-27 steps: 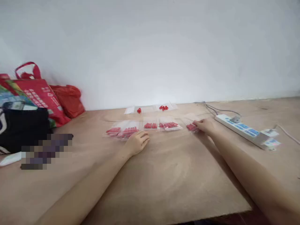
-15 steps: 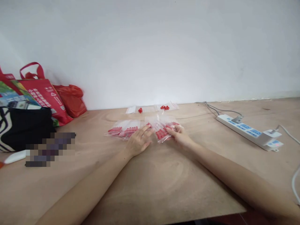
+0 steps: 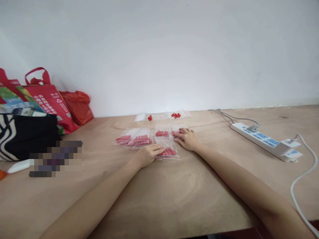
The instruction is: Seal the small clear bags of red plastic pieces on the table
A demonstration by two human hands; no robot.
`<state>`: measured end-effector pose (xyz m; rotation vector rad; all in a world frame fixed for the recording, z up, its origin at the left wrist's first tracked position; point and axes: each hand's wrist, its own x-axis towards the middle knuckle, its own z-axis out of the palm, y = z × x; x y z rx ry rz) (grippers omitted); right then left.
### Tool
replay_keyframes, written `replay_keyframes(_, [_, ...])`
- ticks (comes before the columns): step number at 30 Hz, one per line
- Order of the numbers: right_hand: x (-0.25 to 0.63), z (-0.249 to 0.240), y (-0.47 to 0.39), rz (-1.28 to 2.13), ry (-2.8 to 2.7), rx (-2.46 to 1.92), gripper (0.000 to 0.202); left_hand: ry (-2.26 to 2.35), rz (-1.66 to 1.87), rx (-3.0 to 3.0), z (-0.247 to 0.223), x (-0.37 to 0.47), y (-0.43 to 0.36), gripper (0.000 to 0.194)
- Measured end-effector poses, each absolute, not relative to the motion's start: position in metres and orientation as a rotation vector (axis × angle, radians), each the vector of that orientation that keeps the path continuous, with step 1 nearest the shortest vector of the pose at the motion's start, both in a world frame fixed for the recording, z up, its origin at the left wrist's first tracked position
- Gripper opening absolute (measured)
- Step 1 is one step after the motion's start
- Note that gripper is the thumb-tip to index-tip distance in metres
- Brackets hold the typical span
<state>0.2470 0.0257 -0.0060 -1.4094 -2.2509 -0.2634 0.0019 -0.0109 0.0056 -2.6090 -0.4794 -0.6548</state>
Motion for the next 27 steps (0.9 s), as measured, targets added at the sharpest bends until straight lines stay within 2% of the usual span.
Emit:
replay_keyframes(5, [0.259, -0.012, 0.027, -0.234, -2.207, -1.501, 0.038, -0.544, -0.668, -2.605, 0.009, -0.001, -0.014, 0.034])
replay_keyframes(11, [0.246, -0.002, -0.021, -0.061, -2.376, -0.996, 0.049, -0.253, -0.749, -2.53, 0.017, -0.006, -0.032, 0.026])
replay_keyframes(15, [0.235, 0.0, -0.041, -0.001, -2.457, -0.81, 0.056, -0.189, -0.762, -2.488, 0.013, -0.007, -0.037, 0.015])
replay_keyframes(18, [0.233, -0.003, -0.042, -0.108, -2.418, -0.78, 0.042, -0.259, -0.862, -2.46, 0.007, -0.009, -0.036, 0.013])
replay_keyframes(22, [0.231, -0.005, -0.038, -0.415, -2.37, -0.667, 0.02, -0.409, -0.919, -2.503, 0.006, -0.015, -0.036, 0.013])
replay_keyframes(24, [0.229, -0.005, -0.038, -0.55, -2.363, -0.601, 0.017, -0.437, -0.919, -2.53, 0.007, -0.018, -0.038, 0.012])
replay_keyframes(27, [0.228, -0.004, -0.037, -0.671, -2.37, -0.542, 0.023, -0.434, -0.898, -2.522, 0.007, -0.02, -0.039, 0.012])
